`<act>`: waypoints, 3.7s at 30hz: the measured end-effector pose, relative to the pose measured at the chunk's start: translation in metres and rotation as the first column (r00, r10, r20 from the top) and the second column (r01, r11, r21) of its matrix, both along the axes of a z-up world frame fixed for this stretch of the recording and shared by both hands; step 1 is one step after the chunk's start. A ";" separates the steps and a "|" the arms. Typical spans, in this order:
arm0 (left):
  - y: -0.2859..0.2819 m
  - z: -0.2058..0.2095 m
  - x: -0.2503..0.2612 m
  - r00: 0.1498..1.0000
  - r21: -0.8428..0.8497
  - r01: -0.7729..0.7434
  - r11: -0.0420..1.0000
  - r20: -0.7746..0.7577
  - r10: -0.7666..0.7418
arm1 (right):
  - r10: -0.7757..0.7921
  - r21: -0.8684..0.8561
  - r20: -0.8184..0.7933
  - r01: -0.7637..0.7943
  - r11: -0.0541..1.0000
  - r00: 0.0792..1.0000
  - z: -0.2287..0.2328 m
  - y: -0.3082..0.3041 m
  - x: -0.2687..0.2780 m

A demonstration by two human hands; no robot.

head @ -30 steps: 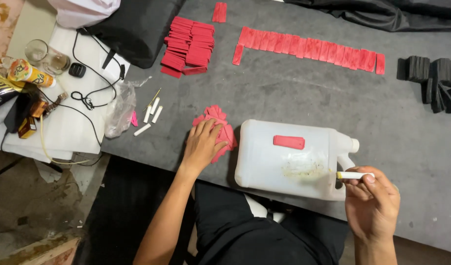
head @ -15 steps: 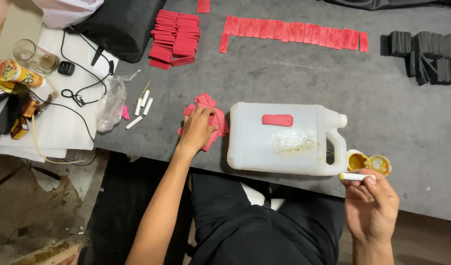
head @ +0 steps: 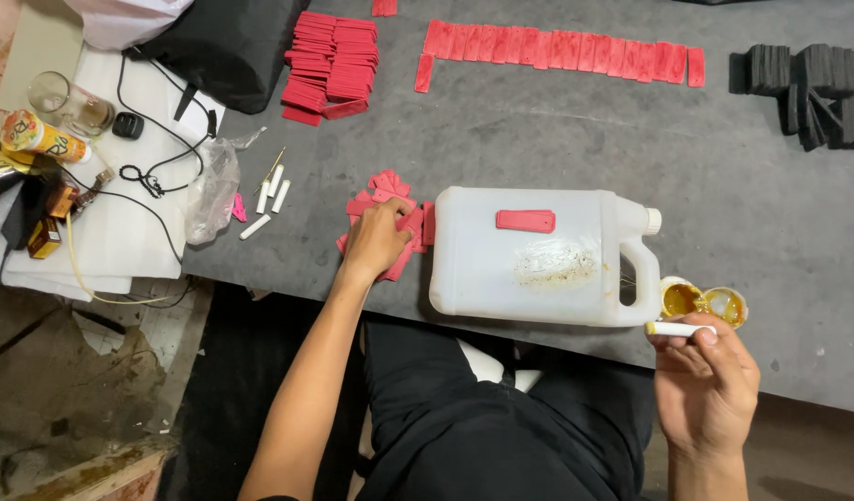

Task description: Applying glue to small leather strips using a manual applicator stick on a workshop table

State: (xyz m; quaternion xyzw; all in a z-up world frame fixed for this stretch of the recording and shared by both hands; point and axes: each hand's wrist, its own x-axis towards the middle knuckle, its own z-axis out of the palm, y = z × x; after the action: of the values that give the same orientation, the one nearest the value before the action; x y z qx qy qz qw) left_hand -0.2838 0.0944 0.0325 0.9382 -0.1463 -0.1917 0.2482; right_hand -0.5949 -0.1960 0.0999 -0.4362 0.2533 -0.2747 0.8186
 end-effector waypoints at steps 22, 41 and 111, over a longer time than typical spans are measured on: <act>0.004 -0.067 0.005 0.751 0.095 0.215 0.972 0.620 -0.227 | -0.011 0.042 -0.014 0.012 0.999 1.000 0.000 0.005 0.014; -0.024 0.076 -0.030 0.964 -0.686 -0.136 0.714 -0.259 -0.066 | -0.031 0.091 0.015 0.029 0.995 0.999 -0.002 0.007 0.020; -0.111 0.038 -0.114 0.561 -0.259 0.685 0.681 0.784 -0.266 | -0.319 -0.052 0.047 0.321 0.946 0.947 -0.048 -0.028 -0.024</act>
State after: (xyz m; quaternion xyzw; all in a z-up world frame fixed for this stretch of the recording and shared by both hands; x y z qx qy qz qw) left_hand -0.3978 -0.0168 0.0708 0.7461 -0.5352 0.1596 0.3624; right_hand -0.6194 -0.2244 0.0522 -0.4078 0.2968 -0.4193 0.7548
